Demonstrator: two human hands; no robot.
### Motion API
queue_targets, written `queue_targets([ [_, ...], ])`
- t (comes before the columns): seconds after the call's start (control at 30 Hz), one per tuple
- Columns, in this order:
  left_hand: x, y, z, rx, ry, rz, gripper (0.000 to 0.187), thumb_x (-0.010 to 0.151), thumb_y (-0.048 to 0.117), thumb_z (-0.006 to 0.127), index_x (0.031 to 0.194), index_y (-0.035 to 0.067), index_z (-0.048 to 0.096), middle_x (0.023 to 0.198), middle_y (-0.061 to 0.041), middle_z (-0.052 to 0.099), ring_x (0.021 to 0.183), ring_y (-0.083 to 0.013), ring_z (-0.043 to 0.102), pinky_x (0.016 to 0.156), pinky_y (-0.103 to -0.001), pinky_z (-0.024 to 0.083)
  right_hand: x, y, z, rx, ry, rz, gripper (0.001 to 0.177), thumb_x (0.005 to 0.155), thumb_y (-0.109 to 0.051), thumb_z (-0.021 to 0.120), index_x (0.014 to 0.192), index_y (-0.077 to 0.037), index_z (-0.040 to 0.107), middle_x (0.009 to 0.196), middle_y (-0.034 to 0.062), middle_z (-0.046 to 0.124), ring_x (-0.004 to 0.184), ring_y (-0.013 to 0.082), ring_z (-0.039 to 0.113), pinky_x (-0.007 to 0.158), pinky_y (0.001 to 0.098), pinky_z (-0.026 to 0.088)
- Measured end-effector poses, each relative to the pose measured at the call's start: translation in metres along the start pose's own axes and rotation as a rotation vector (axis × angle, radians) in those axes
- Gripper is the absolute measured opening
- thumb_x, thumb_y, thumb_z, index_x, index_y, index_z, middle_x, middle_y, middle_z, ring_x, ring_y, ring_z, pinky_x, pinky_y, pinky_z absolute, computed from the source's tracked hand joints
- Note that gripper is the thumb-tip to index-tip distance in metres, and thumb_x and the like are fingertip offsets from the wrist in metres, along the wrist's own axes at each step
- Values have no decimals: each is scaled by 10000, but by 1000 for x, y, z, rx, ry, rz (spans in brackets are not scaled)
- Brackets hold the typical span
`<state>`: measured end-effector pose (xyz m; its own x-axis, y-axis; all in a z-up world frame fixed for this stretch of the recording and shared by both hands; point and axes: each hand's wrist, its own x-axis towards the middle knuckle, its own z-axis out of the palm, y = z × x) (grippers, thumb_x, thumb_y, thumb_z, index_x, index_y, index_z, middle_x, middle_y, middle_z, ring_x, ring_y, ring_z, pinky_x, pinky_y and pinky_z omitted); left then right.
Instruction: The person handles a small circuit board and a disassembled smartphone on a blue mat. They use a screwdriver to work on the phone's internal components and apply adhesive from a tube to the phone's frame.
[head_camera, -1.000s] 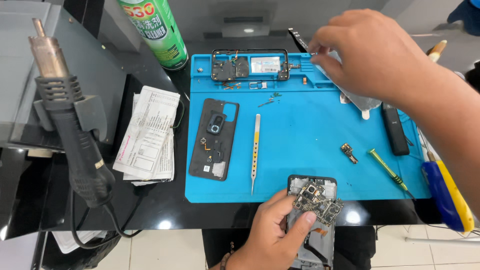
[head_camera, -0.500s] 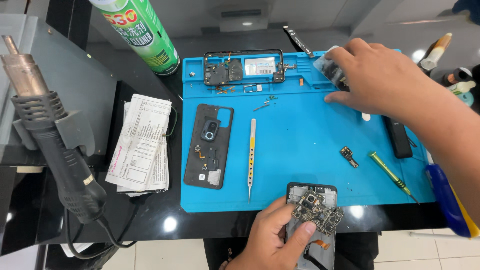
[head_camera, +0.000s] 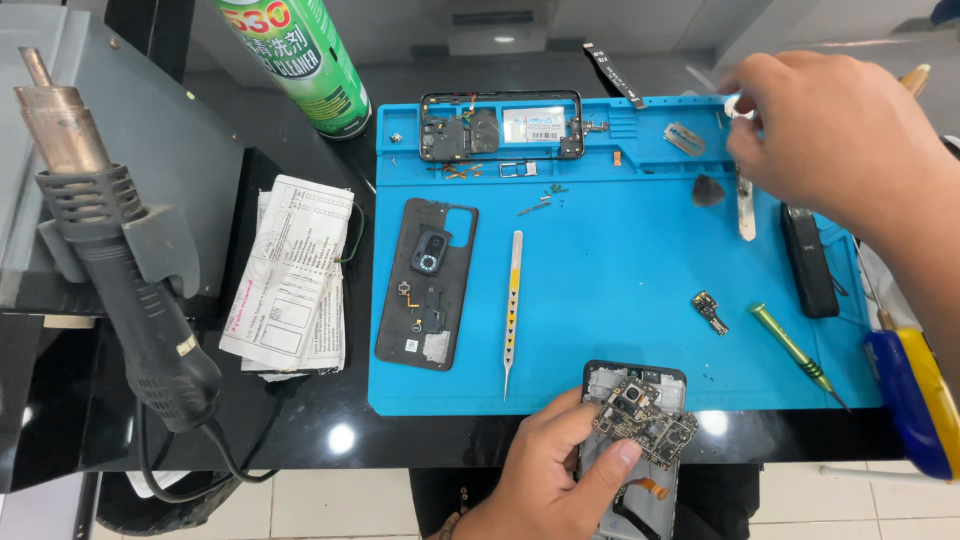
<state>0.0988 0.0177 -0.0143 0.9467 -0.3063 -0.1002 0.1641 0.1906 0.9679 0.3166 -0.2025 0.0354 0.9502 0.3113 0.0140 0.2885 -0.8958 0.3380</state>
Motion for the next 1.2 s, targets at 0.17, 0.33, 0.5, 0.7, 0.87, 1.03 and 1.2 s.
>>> queue_targets([
  [0.17,0,-5,-1,42,-5,-64,426,906,399,526,1147,66,639,1110,-90,628,911,-213,613,770,-376,536,-6,26,22,-264,149,24,173,1045,-272,511,1067,-139,619,866,21,629,728,241,660,514,344,513],
  [0.33,-1,-9,2,42,42,-61,398,893,344,562,1123,43,686,970,-73,634,822,-180,613,678,-331,529,-16,31,7,-194,356,-30,135,1025,-191,605,1123,-158,693,1013,9,696,790,210,682,530,311,536],
  [0.5,0,-6,4,60,67,-42,411,888,350,563,1135,40,669,1120,-93,658,1037,-224,628,918,-381,538,-21,29,12,-298,376,-20,95,1055,-260,599,1096,-214,672,919,-55,663,786,159,672,517,271,507],
  [0.7,-1,-7,1,132,85,5,285,905,303,564,906,49,693,809,-39,558,766,-158,531,696,-294,455,-25,4,8,-128,78,-28,241,981,-314,524,1179,-233,635,937,-32,695,799,237,697,502,368,539],
  [0.87,-5,-19,2,122,74,-127,281,929,371,557,987,108,473,928,-46,444,732,-184,449,689,-355,427,-52,-8,0,-182,111,-92,311,984,-461,568,1136,-190,596,866,-14,637,797,218,671,473,357,516],
  [1.03,-1,-7,5,-12,107,12,344,926,253,547,1152,11,640,1078,-95,640,1001,-206,624,848,-328,541,-103,-36,-34,506,43,-133,229,928,-270,612,1099,-119,641,939,39,680,694,220,641,580,401,522],
  [1.2,1,-5,8,12,134,-35,348,924,276,539,1151,35,643,1013,-76,622,914,-199,621,768,-339,548,-159,-60,-38,1141,-166,-43,305,793,-271,685,1082,-172,681,858,-21,689,679,130,617,648,298,515],
])
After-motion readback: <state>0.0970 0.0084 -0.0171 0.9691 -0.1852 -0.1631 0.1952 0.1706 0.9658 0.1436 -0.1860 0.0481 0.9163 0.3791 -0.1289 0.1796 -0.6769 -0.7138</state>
